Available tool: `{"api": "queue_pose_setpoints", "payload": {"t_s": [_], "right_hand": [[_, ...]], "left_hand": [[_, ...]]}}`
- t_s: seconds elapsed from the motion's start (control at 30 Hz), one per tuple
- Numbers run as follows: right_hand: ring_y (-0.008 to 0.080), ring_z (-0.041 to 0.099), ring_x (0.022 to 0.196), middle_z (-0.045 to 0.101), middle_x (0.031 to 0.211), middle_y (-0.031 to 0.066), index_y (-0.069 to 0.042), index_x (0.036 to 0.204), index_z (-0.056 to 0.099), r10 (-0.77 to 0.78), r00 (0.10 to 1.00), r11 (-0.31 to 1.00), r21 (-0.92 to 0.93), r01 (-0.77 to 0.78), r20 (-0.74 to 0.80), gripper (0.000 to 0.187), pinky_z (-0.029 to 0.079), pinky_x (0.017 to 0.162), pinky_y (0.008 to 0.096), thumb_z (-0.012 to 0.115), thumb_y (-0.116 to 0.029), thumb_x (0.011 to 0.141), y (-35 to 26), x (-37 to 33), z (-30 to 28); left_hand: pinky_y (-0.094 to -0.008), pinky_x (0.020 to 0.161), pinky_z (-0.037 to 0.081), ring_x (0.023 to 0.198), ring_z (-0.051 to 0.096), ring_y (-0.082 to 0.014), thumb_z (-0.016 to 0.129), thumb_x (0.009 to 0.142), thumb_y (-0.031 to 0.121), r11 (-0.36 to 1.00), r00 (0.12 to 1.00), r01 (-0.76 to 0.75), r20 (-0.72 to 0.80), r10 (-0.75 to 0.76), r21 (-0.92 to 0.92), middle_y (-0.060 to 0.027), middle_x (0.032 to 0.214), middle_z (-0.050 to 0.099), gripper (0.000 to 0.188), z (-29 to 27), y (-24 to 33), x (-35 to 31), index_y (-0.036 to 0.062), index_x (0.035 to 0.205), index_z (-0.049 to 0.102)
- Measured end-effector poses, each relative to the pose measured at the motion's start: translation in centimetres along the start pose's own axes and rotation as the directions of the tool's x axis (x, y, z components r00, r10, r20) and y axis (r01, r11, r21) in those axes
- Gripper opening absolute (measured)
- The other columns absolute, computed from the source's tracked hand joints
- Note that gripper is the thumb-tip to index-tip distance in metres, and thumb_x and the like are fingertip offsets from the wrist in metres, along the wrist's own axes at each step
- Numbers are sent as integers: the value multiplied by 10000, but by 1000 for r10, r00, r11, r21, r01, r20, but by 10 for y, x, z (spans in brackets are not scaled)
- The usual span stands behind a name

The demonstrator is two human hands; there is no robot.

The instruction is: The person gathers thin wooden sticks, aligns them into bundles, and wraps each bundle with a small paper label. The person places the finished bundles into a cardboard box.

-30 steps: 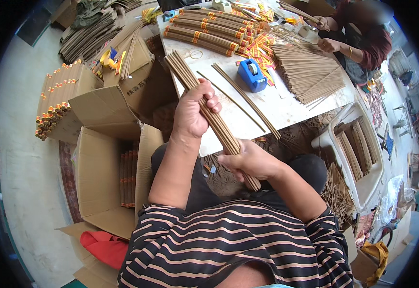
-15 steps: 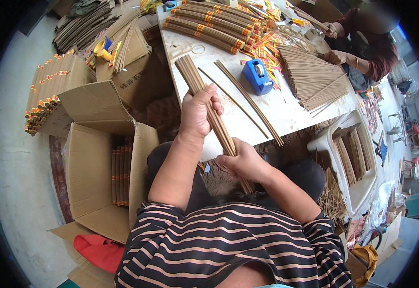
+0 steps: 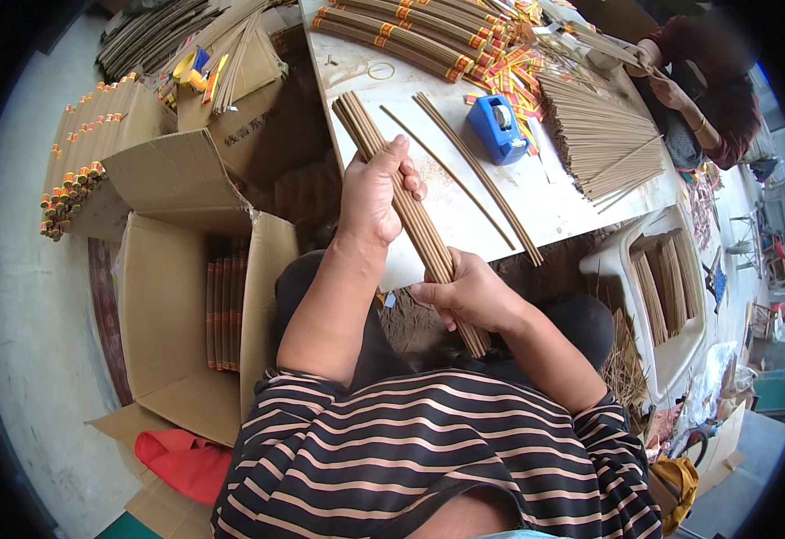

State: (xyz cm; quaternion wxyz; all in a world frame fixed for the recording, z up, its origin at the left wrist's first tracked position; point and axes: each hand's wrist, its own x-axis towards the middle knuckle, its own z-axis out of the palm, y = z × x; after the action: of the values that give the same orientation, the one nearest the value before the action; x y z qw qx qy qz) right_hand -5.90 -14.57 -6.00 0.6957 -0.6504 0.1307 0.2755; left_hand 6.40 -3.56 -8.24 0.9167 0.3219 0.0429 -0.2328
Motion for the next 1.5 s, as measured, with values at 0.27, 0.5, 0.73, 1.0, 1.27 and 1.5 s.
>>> {"api": "queue_pose_setpoints", "payload": {"t_s": [0.27,0.5,0.73,1.0,1.27,1.5], "right_hand": [[106,469,394,478,539,17,-16,826,475,37,963,906,398,-145,267,190,401,358,230,651,-89,811,4,0,-2],[102,471,431,474,613,26,-18,863,451,-28,992,970,-244,-2,-120,199,412,410,230,625,-104,821,6,8,8],[111,443,374,462,548,25,-1,842,474,27,932,837,502,-218,360,140,415,345,234,602,-42,801,4,-4,3],[113,440,386,469,566,28,-7,849,473,39,998,992,119,-43,42,113,398,351,251,570,-38,801,6,3,10],[105,480,422,472,567,29,-9,882,459,43,999,998,-39,-44,-25,155,423,381,226,586,-49,804,4,2,10],[108,484,421,482,569,28,14,888,474,131,959,919,331,-212,252,167,426,385,230,595,-65,804,3,-7,5]], "left_hand": [[-240,490,386,516,433,-93,626,846,189,965,969,129,235,-75,-226,9,620,467,188,-9,6,4,110,755,483],[-232,463,381,504,446,-89,647,831,243,994,993,-50,-102,60,96,18,607,459,221,1,3,-5,106,755,491],[-234,433,367,470,414,-80,611,853,209,962,946,160,314,-84,-223,12,582,455,192,-10,13,-1,110,732,498],[-240,428,381,467,436,-84,646,824,187,999,998,-13,-61,15,42,16,582,457,209,0,9,-10,110,715,485],[-252,433,387,453,431,-88,604,843,164,998,995,-11,-96,16,55,11,566,472,203,0,9,-10,103,688,488],[-240,434,372,467,426,-81,598,844,169,974,970,114,233,-66,-197,13,573,462,199,-9,11,-6,115,694,478]]}}
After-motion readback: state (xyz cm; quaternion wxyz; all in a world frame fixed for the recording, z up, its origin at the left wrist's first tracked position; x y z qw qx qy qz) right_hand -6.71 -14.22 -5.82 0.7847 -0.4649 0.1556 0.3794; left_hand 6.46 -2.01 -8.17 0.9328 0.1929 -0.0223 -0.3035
